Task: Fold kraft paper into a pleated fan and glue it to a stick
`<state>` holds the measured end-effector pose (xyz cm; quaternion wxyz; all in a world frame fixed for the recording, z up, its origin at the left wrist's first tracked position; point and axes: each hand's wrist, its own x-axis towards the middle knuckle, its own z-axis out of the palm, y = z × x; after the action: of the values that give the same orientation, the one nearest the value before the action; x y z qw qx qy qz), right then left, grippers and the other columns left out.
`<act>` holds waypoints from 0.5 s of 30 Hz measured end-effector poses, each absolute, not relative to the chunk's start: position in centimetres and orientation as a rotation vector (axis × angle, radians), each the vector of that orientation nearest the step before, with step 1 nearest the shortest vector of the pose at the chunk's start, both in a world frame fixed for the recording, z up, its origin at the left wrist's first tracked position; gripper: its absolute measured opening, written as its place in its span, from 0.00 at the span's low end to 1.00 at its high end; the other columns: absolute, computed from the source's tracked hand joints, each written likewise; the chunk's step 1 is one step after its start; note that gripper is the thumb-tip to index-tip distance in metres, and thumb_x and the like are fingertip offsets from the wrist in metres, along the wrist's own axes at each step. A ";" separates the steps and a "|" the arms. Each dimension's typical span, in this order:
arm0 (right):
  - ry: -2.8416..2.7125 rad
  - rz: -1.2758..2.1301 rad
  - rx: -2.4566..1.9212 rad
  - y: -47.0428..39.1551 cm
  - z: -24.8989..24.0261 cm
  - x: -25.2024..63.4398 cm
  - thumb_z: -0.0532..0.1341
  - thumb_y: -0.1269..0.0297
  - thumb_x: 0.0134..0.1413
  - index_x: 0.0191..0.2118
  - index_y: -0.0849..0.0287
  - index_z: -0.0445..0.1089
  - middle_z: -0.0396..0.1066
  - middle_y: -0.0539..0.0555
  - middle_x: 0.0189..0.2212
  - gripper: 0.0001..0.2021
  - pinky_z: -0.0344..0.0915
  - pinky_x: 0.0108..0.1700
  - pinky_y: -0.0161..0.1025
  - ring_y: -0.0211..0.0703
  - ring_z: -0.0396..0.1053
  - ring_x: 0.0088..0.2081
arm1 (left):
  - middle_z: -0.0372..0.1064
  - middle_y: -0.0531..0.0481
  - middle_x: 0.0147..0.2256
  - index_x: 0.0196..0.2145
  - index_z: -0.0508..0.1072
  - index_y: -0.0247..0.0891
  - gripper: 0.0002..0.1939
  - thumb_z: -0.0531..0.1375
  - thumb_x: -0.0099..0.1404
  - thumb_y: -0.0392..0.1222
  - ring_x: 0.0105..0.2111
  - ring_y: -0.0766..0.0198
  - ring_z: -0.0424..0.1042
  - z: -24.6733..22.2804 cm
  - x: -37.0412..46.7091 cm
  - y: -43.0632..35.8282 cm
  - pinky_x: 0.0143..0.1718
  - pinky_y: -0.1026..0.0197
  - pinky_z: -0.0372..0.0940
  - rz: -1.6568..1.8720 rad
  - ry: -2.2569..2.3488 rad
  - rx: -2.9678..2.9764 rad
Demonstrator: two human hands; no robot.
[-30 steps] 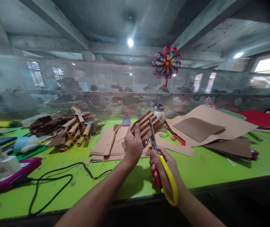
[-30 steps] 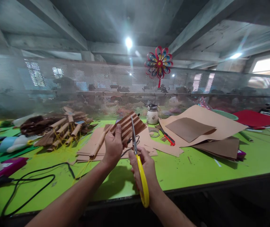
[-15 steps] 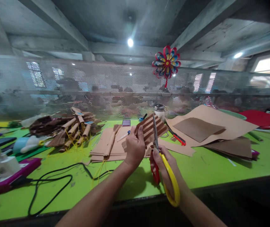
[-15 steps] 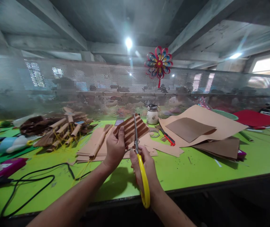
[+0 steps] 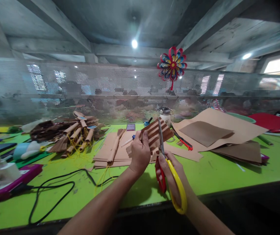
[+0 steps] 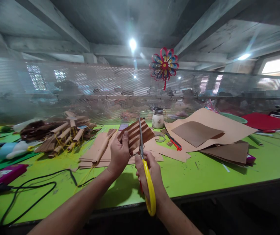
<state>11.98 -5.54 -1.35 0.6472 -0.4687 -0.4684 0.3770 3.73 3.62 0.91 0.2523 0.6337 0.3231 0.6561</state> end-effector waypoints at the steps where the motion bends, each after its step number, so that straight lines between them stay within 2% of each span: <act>1: -1.062 0.857 -1.066 -5.6 -1.3 11.9 0.58 0.42 0.50 0.41 0.58 0.62 0.62 0.46 0.23 0.23 0.60 0.19 0.30 0.32 0.59 0.19 | 0.72 0.47 0.30 0.34 0.71 0.37 0.17 0.52 0.66 0.53 0.30 0.63 0.69 0.9 3.7 3.7 0.34 0.63 0.63 1.778 0.865 1.711; 8: -1.030 0.866 -1.057 -5.2 -1.8 12.0 0.59 0.42 0.48 0.41 0.58 0.64 0.61 0.45 0.21 0.24 0.58 0.18 0.28 0.31 0.58 0.18 | 0.72 0.46 0.32 0.35 0.71 0.36 0.18 0.52 0.66 0.54 0.31 0.62 0.70 1.0 4.0 3.8 0.33 0.63 0.64 1.753 0.854 1.653; 12: -1.035 0.905 -1.037 -4.8 -2.4 12.2 0.58 0.44 0.51 0.42 0.57 0.63 0.60 0.45 0.22 0.22 0.57 0.18 0.26 0.29 0.58 0.18 | 0.70 0.48 0.27 0.33 0.70 0.36 0.18 0.51 0.66 0.53 0.27 0.64 0.69 1.0 4.0 3.7 0.28 0.65 0.63 1.736 0.888 1.614; 15: -1.031 0.892 -1.026 -4.7 -2.6 12.0 0.58 0.44 0.52 0.41 0.57 0.63 0.59 0.45 0.21 0.21 0.56 0.17 0.25 0.29 0.57 0.18 | 0.70 0.48 0.27 0.32 0.70 0.36 0.18 0.53 0.65 0.54 0.27 0.64 0.68 0.9 4.0 3.8 0.29 0.64 0.63 1.746 0.866 1.613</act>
<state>12.03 -4.66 -2.62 0.6578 -0.4530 -0.4551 0.3937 4.03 3.84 0.88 0.3013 0.6080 0.3263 0.6581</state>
